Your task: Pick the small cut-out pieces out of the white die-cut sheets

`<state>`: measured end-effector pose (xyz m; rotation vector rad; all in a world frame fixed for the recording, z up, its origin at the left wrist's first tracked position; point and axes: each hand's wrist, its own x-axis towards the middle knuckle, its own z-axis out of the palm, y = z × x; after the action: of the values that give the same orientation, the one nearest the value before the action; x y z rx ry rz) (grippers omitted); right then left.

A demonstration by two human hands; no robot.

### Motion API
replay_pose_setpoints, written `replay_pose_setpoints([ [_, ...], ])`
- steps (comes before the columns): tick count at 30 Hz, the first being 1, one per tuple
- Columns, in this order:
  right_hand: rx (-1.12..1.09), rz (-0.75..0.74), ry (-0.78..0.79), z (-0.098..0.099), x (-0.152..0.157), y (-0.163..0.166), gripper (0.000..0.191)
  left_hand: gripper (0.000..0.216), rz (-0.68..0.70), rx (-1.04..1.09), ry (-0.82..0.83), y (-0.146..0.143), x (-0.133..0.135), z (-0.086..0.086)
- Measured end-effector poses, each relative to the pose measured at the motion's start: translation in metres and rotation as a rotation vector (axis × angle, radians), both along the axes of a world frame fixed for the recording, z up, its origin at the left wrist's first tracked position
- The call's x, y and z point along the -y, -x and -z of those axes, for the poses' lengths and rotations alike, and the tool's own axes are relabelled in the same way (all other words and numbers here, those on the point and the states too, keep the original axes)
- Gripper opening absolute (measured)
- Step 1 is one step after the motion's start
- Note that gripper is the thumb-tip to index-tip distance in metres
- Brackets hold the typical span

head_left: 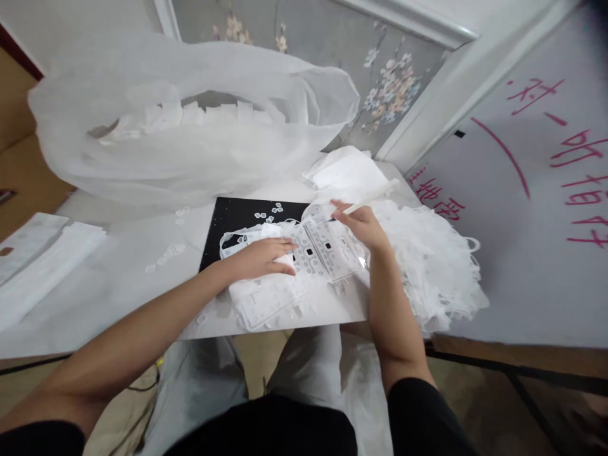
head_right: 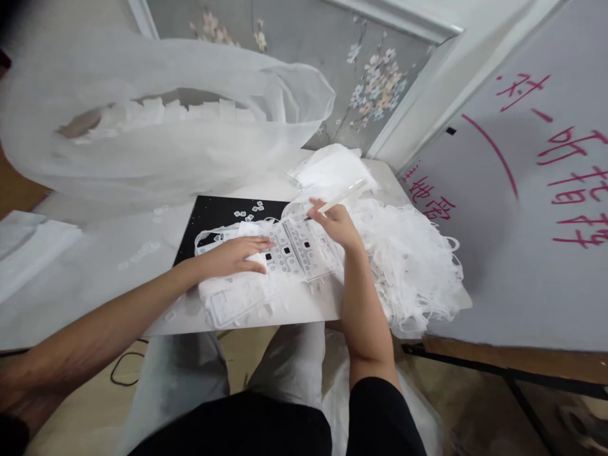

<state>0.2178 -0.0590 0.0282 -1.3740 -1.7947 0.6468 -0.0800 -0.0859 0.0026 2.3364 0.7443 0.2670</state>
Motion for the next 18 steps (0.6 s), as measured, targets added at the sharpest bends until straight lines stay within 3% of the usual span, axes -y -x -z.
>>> replay_pose_setpoints([
  [3, 0.031, 0.108, -0.295, 0.001, 0.001, 0.017, 0.026, 0.054, -0.003, -0.002, -0.016, -0.001, 0.000, -0.001],
  [6, 0.023, 0.167, -0.376, 0.003, 0.000, 0.019, 0.026, 0.047, 0.000, 0.006, -0.032, -0.001, 0.000, -0.001],
  [12, -0.106, 0.138, -0.115, 0.027, -0.019, 0.014, 0.036, 0.051, -0.003, 0.014, -0.079, 0.000, 0.000, 0.002],
  [18, 0.062, -0.025, 0.080, 0.053, -0.031, 0.027, 0.032, 0.053, -0.065, -0.027, -0.251, -0.011, -0.011, 0.002],
])
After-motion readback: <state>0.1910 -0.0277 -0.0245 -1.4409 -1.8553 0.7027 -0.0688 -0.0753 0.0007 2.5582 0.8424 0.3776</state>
